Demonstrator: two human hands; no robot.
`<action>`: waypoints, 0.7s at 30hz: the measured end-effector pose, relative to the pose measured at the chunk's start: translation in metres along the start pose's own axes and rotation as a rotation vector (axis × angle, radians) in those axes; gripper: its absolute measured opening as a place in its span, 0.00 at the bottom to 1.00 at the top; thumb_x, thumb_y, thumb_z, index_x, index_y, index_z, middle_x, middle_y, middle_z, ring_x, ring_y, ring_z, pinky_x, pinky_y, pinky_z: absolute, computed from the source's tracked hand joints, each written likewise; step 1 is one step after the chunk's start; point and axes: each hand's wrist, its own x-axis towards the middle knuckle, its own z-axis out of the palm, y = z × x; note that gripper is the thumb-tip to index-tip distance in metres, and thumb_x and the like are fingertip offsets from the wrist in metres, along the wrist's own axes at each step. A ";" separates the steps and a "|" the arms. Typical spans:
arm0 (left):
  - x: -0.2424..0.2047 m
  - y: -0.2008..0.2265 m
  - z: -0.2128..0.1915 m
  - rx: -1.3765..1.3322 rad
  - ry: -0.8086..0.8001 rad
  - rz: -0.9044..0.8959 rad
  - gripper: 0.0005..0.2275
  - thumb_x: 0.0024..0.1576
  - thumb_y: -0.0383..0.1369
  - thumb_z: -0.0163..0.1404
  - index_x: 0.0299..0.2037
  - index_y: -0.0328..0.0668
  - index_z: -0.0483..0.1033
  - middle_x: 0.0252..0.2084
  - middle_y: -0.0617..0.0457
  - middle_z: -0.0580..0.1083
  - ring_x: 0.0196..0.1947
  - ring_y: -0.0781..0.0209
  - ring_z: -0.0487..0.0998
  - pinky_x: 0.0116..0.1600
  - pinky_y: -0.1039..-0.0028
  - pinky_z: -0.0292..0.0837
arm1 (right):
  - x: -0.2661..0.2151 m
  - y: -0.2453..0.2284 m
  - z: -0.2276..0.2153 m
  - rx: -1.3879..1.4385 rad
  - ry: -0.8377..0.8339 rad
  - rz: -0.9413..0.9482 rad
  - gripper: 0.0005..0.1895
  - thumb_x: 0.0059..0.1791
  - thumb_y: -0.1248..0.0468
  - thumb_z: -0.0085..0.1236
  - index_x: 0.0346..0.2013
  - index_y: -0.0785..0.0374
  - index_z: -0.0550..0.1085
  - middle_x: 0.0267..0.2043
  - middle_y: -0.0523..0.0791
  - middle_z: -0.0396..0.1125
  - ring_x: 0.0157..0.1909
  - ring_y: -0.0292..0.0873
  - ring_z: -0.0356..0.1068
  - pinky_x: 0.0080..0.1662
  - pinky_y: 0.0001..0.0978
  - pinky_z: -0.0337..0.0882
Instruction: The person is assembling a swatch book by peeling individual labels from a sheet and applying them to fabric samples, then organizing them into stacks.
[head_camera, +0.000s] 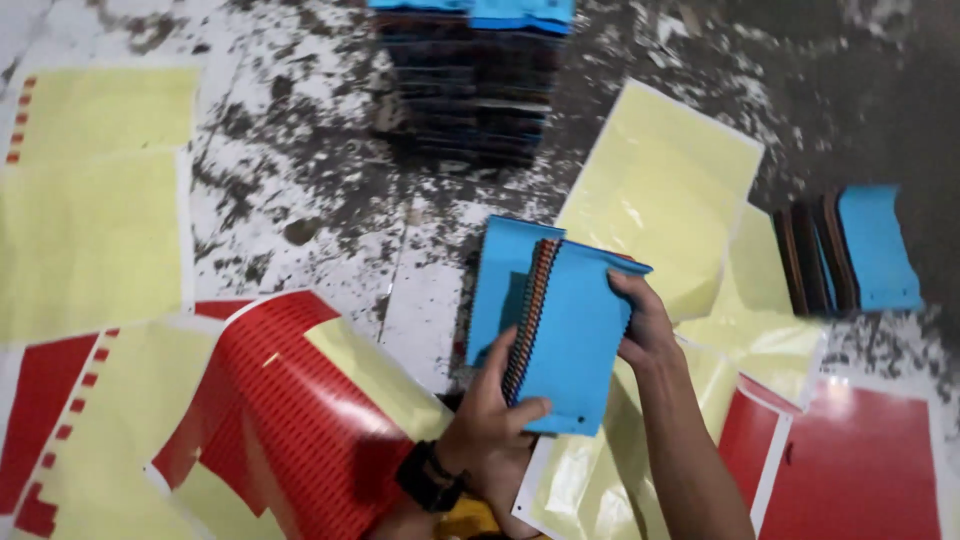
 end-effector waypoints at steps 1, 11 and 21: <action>0.003 0.006 -0.009 -0.015 0.016 0.015 0.40 0.51 0.32 0.53 0.72 0.30 0.44 0.67 0.36 0.63 0.59 0.48 0.71 0.61 0.60 0.68 | 0.004 -0.004 0.016 -0.025 -0.009 -0.001 0.25 0.44 0.57 0.55 0.52 0.64 0.70 0.56 0.58 0.66 0.51 0.51 0.64 0.55 0.45 0.64; 0.027 0.013 -0.066 0.233 0.100 -0.228 0.47 0.48 0.40 0.57 0.78 0.49 0.42 0.72 0.19 0.48 0.69 0.15 0.52 0.62 0.33 0.63 | 0.060 -0.003 0.065 -0.170 0.043 0.141 0.23 0.39 0.53 0.72 0.38 0.65 0.76 0.26 0.45 0.64 0.32 0.46 0.73 0.41 0.33 0.75; 0.030 0.000 -0.068 0.400 0.053 -0.142 0.39 0.55 0.40 0.49 0.78 0.45 0.46 0.20 0.43 0.72 0.14 0.65 0.61 0.21 0.72 0.51 | 0.086 -0.001 0.032 -0.092 0.012 0.104 0.20 0.42 0.57 0.65 0.43 0.65 0.76 0.35 0.47 0.70 0.40 0.55 0.76 0.49 0.42 0.77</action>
